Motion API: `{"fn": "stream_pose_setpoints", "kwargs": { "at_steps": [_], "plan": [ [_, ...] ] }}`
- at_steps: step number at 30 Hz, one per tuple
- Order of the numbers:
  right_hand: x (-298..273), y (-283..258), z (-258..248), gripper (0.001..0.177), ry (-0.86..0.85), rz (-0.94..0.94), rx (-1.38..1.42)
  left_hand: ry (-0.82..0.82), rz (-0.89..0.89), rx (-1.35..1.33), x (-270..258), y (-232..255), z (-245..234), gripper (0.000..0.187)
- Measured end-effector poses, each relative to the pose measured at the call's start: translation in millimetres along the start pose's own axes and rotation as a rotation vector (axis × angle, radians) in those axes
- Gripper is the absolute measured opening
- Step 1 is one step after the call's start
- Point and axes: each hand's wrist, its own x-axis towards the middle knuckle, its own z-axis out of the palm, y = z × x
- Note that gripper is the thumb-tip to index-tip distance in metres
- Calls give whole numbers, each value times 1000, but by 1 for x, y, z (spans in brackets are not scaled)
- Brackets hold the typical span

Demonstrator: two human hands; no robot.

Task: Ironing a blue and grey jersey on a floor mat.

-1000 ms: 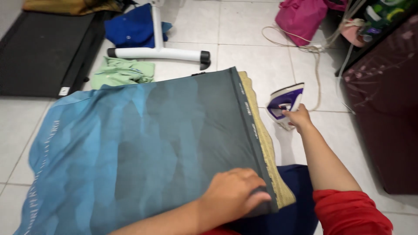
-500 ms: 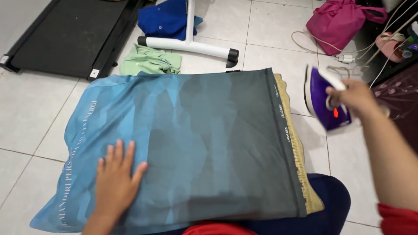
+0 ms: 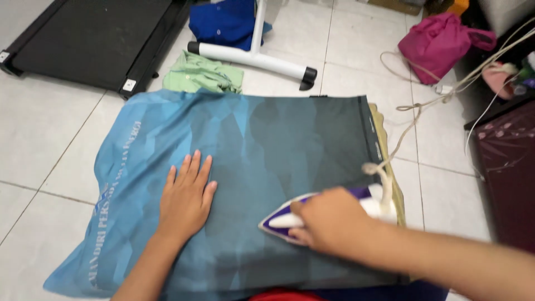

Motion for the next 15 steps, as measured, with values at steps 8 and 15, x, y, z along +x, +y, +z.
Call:
{"fn": "stream_pose_setpoints", "kwargs": {
  "at_steps": [8, 15],
  "plan": [
    [23, 76, -8, 46, 229, 584, -22, 2, 7, 36, -4, -2, -2, 58],
    [34, 165, -16, 54, 232, 540, -131, 12, -10, 54, -4, -2, -2, 59]
  ]
}}
